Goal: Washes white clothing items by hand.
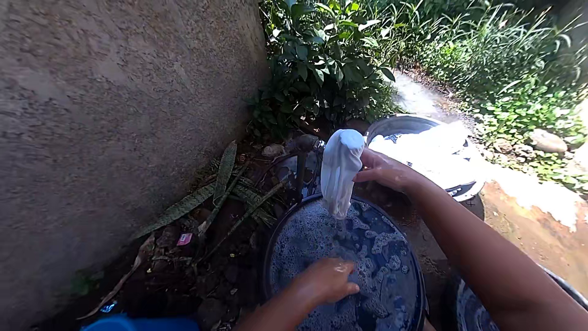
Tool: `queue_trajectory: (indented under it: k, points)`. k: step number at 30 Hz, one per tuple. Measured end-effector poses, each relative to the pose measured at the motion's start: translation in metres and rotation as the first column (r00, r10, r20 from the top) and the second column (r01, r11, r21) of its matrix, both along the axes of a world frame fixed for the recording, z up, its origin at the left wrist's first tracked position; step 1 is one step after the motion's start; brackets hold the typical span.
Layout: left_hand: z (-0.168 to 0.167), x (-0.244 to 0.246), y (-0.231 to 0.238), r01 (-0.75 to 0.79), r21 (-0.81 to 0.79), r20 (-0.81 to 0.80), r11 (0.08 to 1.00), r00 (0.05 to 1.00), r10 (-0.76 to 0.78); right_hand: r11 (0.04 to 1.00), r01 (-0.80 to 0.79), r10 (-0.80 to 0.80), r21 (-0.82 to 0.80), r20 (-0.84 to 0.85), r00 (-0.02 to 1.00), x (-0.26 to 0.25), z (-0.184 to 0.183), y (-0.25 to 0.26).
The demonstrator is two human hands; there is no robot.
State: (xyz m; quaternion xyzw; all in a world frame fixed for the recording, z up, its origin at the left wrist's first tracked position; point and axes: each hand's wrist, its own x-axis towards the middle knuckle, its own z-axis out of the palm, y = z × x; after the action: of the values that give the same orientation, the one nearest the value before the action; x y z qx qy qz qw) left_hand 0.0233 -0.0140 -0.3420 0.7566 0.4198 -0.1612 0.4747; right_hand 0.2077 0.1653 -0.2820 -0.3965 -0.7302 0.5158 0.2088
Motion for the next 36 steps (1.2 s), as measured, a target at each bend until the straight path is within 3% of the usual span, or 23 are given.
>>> queue_trajectory:
  k: [3, 4, 6, 8, 10, 11, 13, 16, 18, 19, 21, 22, 23, 27, 29, 31, 32, 33, 34, 36]
  points:
    - [0.001, -0.009, -0.009, 0.024, 0.03, -0.075, 0.999, 0.997, -0.022, 0.999, -0.016, 0.01, 0.032, 0.198, 0.98, -0.001, 0.038, -0.007]
    - [0.002, -0.014, -0.01, -0.003, 0.033, -0.095, 0.999, 0.995, 0.006, 0.999, 0.032, -0.038, 0.042, 0.146, 0.989, 0.0, 0.052, -0.014]
    - [0.008, -0.024, -0.007, -0.143, 0.043, -0.114, 0.989, 0.983, 0.147, 0.993, 0.12, -0.116, 0.013, -0.157, 0.981, 0.004, 0.081, -0.033]
    - [0.018, -0.039, 0.003, -0.404, 0.042, 0.022, 0.914, 0.915, 0.403, 0.996, 0.088, -0.072, 0.022, -0.406, 0.911, 0.005, 0.114, -0.055]
    - [0.024, -0.044, 0.016, -0.657, -0.023, 0.335, 0.753, 0.705, 0.625, 0.998, 0.029, 0.003, 0.061, -0.467, 0.884, 0.003, 0.139, -0.078]
    - [0.024, -0.038, 0.022, -0.71, -0.107, 0.485, 0.696, 0.574, 0.66, 0.998, 0.031, -0.004, 0.052, -0.45, 0.893, -0.002, 0.146, -0.089]
    - [0.017, -0.012, 0.026, -0.645, -0.314, 0.669, 0.697, 0.371, 0.644, 0.999, 0.042, -0.033, 0.018, -0.341, 0.94, -0.009, 0.148, -0.105]
    - [0.0, 0.025, 0.019, -0.507, -0.509, 0.707, 0.696, 0.214, 0.674, 0.99, 0.121, -0.116, 0.075, -0.07, 0.991, -0.002, 0.12, -0.111]
    - [-0.027, 0.025, 0.016, -0.601, -0.579, 0.623, 0.551, 0.11, 0.774, 0.965, 0.208, -0.237, 0.159, 0.195, 0.952, 0.017, 0.082, -0.11]
    - [-0.046, 0.019, 0.015, -0.675, -0.629, 0.532, 0.386, -0.011, 0.847, 0.96, 0.233, -0.269, 0.155, 0.282, 0.921, 0.029, 0.056, -0.109]
    - [-0.086, 0.009, 0.009, -0.779, -0.626, 0.357, 0.023, -0.26, 0.897, 0.967, 0.253, -0.229, -0.005, 0.414, 0.881, 0.052, -0.01, -0.11]
    - [-0.107, 0.011, 0.002, -0.821, -0.57, 0.332, -0.031, -0.265, 0.905, 0.957, 0.268, -0.19, -0.108, 0.462, 0.866, 0.06, -0.048, -0.115]
    - [-0.127, 0.02, -0.008, -0.867, -0.497, 0.344, 0.007, -0.189, 0.92, 0.937, 0.287, -0.154, -0.198, 0.502, 0.851, 0.064, -0.086, -0.123]
    - [-0.191, 0.069, -0.045, -0.887, -0.224, 0.396, 0.405, 0.297, 0.869, 0.862, 0.35, -0.093, -0.368, 0.564, 0.821, 0.038, -0.2, -0.162]
    - [-0.199, 0.074, -0.053, -0.827, -0.097, 0.237, 0.554, 0.521, 0.82, 0.864, 0.378, -0.142, -0.333, 0.558, 0.817, 0.02, -0.232, -0.172]
    - [-0.195, 0.063, -0.051, -0.699, -0.111, -0.081, 0.706, 0.715, 0.695, 0.882, 0.361, -0.139, -0.303, 0.566, 0.813, 0.009, -0.262, -0.182]
    - [-0.195, 0.055, -0.05, -0.707, -0.152, -0.167, 0.691, 0.707, 0.687, 0.893, 0.304, -0.052, -0.331, 0.595, 0.802, 0.005, -0.272, -0.187]
    - [-0.199, 0.046, -0.049, -0.781, -0.173, -0.175, 0.6, 0.624, 0.762, 0.898, 0.219, 0.092, -0.382, 0.649, 0.755, 0.001, -0.279, -0.19]
    - [-0.204, 0.038, -0.05, -0.881, -0.194, -0.119, 0.431, 0.457, 0.881, 0.873, 0.173, 0.229, -0.456, 0.696, 0.68, -0.005, -0.281, -0.192]
    - [-0.208, 0.029, -0.053, -0.95, -0.31, -0.054, 0.042, 0.062, 0.997, 0.825, 0.206, 0.283, -0.526, 0.701, 0.655, -0.011, -0.286, -0.201]
